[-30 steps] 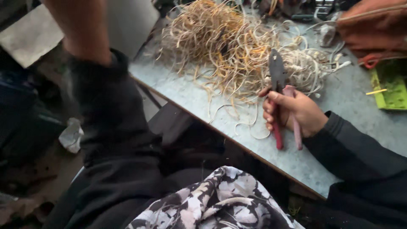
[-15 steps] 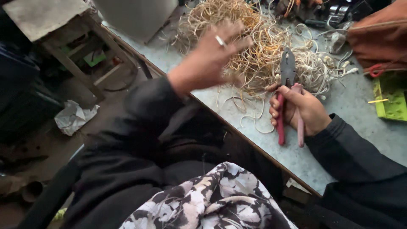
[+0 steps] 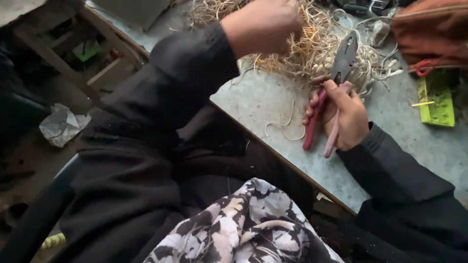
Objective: The person repeatedly picks up thin wire strands from a pile on a workbench and cuts them with red-handled pliers. The cut pieces are dropped back onto the table. The task continues throughout the clip.
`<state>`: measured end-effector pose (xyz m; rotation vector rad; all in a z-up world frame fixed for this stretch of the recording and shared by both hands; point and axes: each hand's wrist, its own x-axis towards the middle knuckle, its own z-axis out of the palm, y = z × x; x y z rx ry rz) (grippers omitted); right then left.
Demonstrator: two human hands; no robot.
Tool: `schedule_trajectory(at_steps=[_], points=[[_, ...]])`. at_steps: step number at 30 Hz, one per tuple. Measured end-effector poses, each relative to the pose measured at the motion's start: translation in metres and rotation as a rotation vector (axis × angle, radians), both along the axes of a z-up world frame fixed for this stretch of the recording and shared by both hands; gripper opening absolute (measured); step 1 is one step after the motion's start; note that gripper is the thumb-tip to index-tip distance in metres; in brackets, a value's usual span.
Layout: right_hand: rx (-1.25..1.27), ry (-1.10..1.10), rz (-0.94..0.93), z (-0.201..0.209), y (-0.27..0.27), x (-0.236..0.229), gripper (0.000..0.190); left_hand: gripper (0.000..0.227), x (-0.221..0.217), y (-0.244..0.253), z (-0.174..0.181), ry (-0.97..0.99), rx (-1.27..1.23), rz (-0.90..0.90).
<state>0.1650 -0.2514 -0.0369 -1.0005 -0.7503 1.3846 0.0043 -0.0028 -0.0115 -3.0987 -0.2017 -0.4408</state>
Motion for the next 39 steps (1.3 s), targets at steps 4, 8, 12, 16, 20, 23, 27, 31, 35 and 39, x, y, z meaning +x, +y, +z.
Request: schedule_trajectory(at_steps=[4, 8, 12, 16, 20, 23, 27, 31, 35, 39], points=[[0.078, -0.012, -0.045, 0.001, -0.006, -0.008, 0.029, 0.039, 0.04, -0.014, 0.029, -0.43, -0.156, -0.29], [0.126, -0.035, -0.104, 0.001, -0.011, -0.01, 0.032, 0.037, 0.06, -0.034, 0.035, -0.533, -0.261, -0.484], [0.147, 0.032, -0.148, -0.003, -0.004, -0.006, 0.037, 0.026, 0.042, -0.032, 0.018, -0.799, -0.339, -0.542], [0.014, 0.023, -0.196, -0.01, -0.002, 0.001, 0.035, 0.011, 0.035, -0.018, -0.001, -0.531, -0.531, -0.571], [-0.076, -0.034, -0.238, -0.013, 0.001, 0.007, 0.027, 0.015, 0.043, -0.015, -0.018, -0.426, -0.518, -0.592], [-0.121, -0.02, -0.305, -0.017, 0.0, 0.008, 0.03, 0.017, 0.049, -0.013, -0.026, -0.352, -0.552, -0.546], [-0.1, 0.008, -0.28, -0.021, -0.001, 0.012, 0.035, 0.021, 0.052, -0.015, -0.035, -0.396, -0.514, -0.521], [-0.112, 0.052, -0.282, -0.023, 0.001, 0.016, 0.032, 0.017, 0.054, -0.02, -0.036, -0.356, -0.525, -0.393], [-0.102, -0.019, -0.27, -0.023, 0.002, 0.017, 0.04, 0.014, 0.055, -0.016, -0.034, -0.524, -0.523, -0.447], [-0.154, -0.075, -0.247, -0.019, 0.003, 0.016, 0.043, 0.013, 0.055, -0.006, -0.028, -0.668, -0.566, -0.44]])
